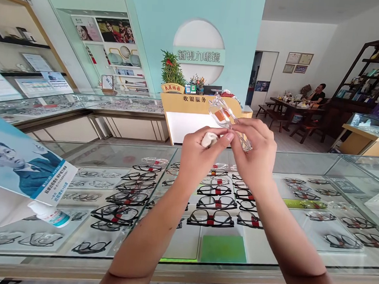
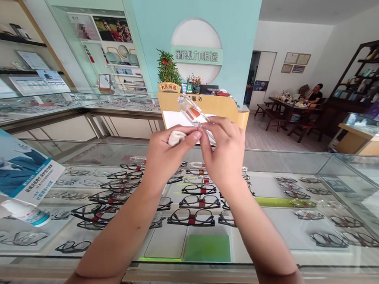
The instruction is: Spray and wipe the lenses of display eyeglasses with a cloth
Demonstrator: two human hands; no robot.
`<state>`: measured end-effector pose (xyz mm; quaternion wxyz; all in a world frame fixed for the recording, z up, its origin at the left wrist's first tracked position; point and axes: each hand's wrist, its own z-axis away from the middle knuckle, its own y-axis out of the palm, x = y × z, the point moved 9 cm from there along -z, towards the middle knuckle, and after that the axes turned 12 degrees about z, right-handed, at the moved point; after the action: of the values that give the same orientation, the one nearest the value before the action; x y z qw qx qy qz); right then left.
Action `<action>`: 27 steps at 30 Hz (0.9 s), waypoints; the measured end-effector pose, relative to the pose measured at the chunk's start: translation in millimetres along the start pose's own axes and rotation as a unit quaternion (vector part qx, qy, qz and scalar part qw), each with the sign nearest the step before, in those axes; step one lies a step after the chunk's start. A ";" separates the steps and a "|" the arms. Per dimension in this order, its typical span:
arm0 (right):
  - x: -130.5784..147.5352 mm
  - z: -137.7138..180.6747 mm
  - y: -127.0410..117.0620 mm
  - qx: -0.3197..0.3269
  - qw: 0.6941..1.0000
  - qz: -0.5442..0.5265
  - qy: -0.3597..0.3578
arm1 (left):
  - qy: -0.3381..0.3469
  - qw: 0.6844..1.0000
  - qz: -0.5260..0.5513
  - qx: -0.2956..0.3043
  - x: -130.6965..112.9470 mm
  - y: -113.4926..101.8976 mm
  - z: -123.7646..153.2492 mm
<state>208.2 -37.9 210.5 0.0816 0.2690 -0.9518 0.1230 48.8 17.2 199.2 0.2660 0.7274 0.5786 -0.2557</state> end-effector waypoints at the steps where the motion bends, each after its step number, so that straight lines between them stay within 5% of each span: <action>1: 4.0 1.9 1.4 0.004 1.000 0.022 -0.007 | -0.009 1.000 0.008 -0.013 3.3 -3.0 -1.1; 9: 21.4 7.2 12.8 0.060 0.998 -0.008 -0.028 | -0.040 0.996 0.044 -0.059 23.8 -25.5 -15.6; 16: -8.0 2.8 17.2 0.084 0.971 -0.194 0.111 | -0.065 0.994 0.089 0.022 36.0 -27.6 -32.3; 27: -11.0 4.5 37.1 0.214 0.913 -0.310 0.157 | -0.028 0.991 0.066 0.110 18.4 -25.2 -34.4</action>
<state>197.3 -3.2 196.6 0.2040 0.5386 -0.7465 0.3332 30.0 58.5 209.5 0.2164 0.7817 0.4898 -0.3197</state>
